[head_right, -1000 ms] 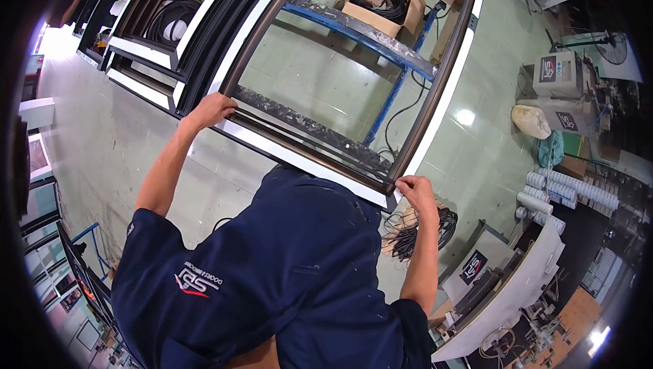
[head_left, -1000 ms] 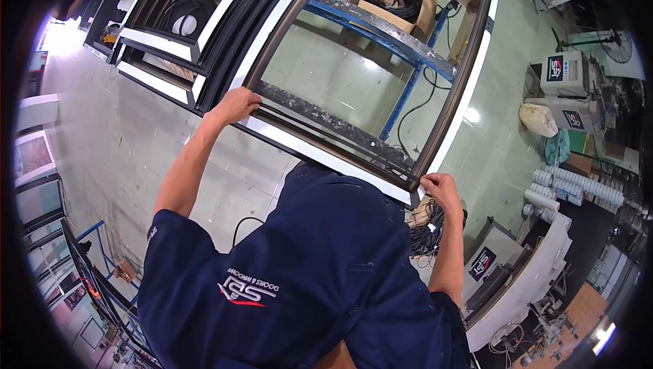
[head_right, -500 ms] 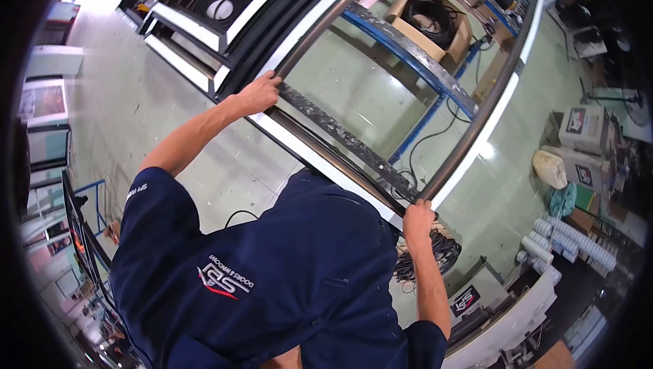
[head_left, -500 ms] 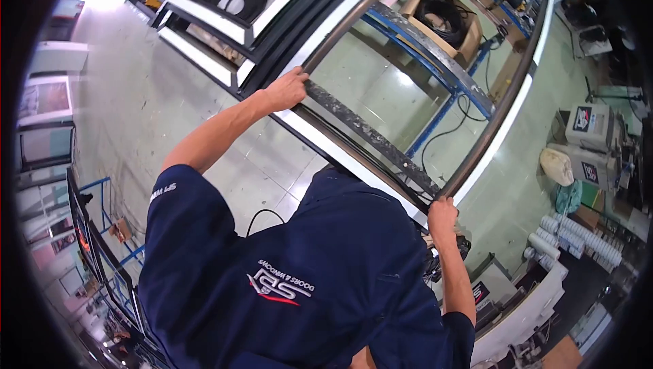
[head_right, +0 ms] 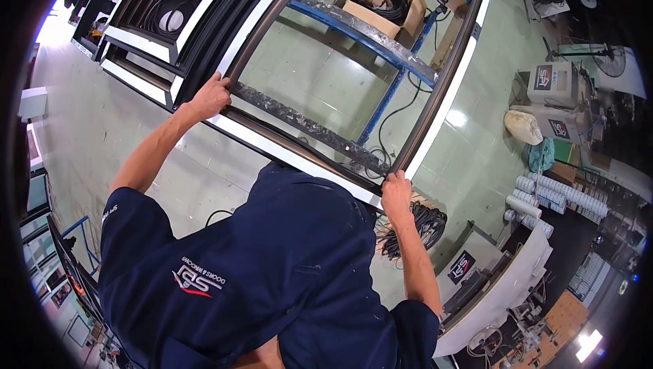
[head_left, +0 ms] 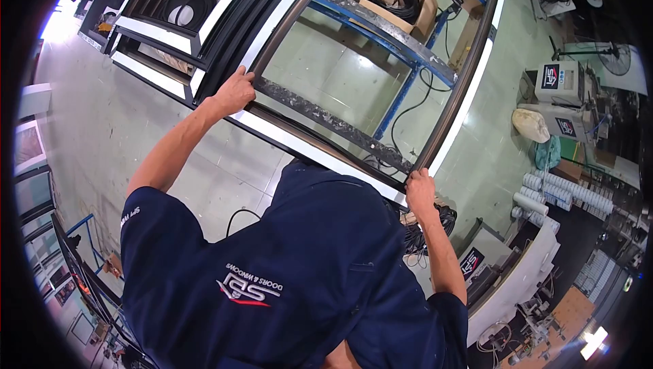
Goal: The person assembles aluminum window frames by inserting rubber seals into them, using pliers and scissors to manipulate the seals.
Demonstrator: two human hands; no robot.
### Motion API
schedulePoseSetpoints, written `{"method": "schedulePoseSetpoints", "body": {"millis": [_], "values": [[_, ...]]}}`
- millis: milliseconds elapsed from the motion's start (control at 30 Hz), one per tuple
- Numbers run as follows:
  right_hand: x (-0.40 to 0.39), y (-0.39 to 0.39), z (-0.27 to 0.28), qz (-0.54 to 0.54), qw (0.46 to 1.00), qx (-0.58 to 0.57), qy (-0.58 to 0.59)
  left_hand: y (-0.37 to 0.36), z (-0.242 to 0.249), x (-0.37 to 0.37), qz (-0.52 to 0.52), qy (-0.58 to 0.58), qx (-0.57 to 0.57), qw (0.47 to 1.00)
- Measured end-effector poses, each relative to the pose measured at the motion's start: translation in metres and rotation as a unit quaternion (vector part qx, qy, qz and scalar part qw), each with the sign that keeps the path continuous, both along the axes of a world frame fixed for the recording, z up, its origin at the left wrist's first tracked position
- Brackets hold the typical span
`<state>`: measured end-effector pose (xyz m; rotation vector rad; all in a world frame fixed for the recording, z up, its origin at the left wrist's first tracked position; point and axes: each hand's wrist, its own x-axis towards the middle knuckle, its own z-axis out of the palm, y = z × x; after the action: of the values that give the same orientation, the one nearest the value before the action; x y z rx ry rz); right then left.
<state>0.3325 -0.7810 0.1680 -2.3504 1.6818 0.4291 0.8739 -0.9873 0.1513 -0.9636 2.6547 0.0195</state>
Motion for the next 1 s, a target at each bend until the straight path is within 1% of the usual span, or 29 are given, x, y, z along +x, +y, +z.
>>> {"method": "schedulePoseSetpoints", "body": {"millis": [167, 267, 367, 467, 567, 667, 733, 767, 800, 833, 867, 900, 933, 967, 1000], "values": [[0.001, -0.001, -0.001, -0.052, 0.998, 0.004, -0.045, 0.002, 0.002, 0.002, 0.02, 0.003, 0.0, 1.0], [0.007, -0.005, 0.012, -0.088, 0.993, 0.036, -0.072, 0.001, 0.002, 0.005, 0.023, 0.012, 0.006, 1.0], [0.013, -0.005, 0.024, -0.071, 0.991, -0.03, -0.11, 0.0, 0.003, 0.005, 0.026, 0.015, 0.018, 0.999], [0.012, 0.0, 0.022, -0.044, 0.993, -0.051, -0.099, 0.0, 0.008, 0.003, 0.026, -0.002, 0.026, 0.999], [0.01, -0.002, 0.012, -0.032, 0.996, -0.031, -0.072, 0.0, 0.004, 0.003, 0.024, 0.001, 0.022, 0.999], [0.012, -0.008, 0.014, -0.079, 0.993, 0.035, -0.085, 0.001, -0.002, 0.007, 0.027, 0.006, 0.02, 0.999], [0.005, -0.001, 0.002, -0.07, 0.996, 0.012, -0.062, 0.0, -0.007, 0.012, 0.012, 0.008, 0.019, 1.0], [0.005, -0.005, -0.006, -0.056, 0.997, -0.008, -0.061, 0.0, -0.012, 0.011, -0.01, -0.044, 0.001, 0.999], [0.001, -0.003, -0.008, -0.035, 0.998, -0.009, -0.044, 0.002, 0.008, 0.001, 0.027, -0.003, 0.022, 0.999], [0.001, -0.004, -0.005, -0.003, 0.996, -0.049, -0.075, 0.002, -0.019, 0.009, 0.069, 0.047, 0.041, 0.996], [0.0, -0.009, -0.005, -0.011, 0.997, -0.009, -0.07, 0.0, -0.021, 0.011, 0.059, 0.062, 0.021, 0.996], [0.005, -0.008, -0.003, -0.039, 0.995, -0.012, -0.093, 0.0, -0.031, 0.012, 0.069, 0.022, 0.046, 0.996], [0.004, -0.008, 0.001, -0.045, 0.995, -0.015, -0.09, 0.001, -0.03, 0.006, 0.042, -0.023, 0.028, 0.998], [0.002, -0.008, -0.004, -0.02, 0.996, -0.028, -0.087, 0.002, -0.013, 0.002, 0.032, -0.037, 0.002, 0.999], [0.001, -0.009, -0.006, -0.021, 0.996, -0.014, -0.083, 0.002, -0.008, 0.001, 0.033, -0.041, -0.002, 0.999]]}}
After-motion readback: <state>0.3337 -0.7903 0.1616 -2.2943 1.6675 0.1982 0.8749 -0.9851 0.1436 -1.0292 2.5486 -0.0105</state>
